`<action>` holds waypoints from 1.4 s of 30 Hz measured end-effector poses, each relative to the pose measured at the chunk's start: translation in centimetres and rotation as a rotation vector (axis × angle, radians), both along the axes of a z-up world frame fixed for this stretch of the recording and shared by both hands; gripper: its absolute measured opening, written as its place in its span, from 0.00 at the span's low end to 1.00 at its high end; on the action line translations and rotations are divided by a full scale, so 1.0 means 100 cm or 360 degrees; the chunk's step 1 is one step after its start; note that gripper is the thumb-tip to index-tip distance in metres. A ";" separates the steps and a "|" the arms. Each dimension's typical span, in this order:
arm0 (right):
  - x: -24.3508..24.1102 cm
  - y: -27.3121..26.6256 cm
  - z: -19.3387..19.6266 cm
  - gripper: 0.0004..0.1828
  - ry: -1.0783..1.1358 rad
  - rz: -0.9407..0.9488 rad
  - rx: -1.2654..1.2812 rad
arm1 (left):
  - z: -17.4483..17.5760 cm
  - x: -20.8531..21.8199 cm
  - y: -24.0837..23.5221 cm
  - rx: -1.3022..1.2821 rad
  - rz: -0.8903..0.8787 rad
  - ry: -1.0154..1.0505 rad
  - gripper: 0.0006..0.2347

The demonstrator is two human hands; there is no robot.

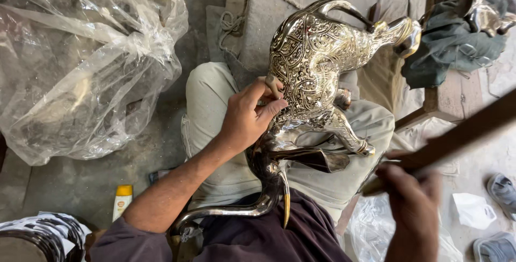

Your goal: The person uses a hammer and a small metal punch to engrave intricate patterns onto a silver elephant figurine. They repeatedly tap the punch to create detailed designs on the figurine's body.

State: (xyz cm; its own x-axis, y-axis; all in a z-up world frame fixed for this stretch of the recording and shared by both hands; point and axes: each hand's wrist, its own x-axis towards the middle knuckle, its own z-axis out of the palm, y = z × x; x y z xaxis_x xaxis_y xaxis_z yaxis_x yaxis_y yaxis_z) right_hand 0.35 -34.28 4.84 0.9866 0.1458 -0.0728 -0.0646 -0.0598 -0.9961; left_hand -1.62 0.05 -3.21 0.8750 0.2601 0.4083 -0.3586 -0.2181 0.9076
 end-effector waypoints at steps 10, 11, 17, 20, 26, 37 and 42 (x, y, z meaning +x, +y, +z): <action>0.041 0.090 0.028 0.37 -0.0498 0.0098 -0.0784 | -0.009 0.003 -0.012 0.0151 0.0132 -0.0270 0.13; 0.046 0.097 0.039 0.39 -0.0608 0.0207 -0.0804 | -0.010 0.003 -0.013 0.0229 0.0173 -0.0314 0.14; 0.066 0.121 0.093 0.38 -0.1148 0.0600 -0.1745 | -0.019 0.003 -0.015 0.0361 0.0176 -0.0159 0.13; 0.068 0.138 0.098 0.35 -0.0897 0.0543 -0.1579 | -0.026 0.003 -0.017 0.0389 0.0195 -0.0241 0.12; 0.072 0.150 0.102 0.13 -0.1581 0.0948 -0.2379 | -0.039 0.004 -0.018 0.0459 0.0232 -0.0318 0.08; 0.074 0.152 0.096 0.14 -0.1299 0.0808 -0.1912 | -0.033 0.003 -0.018 0.0403 0.0186 -0.0158 0.11; 0.073 0.155 0.094 0.10 -0.1458 0.0887 -0.2205 | -0.035 0.006 -0.018 0.0397 0.0115 -0.0211 0.09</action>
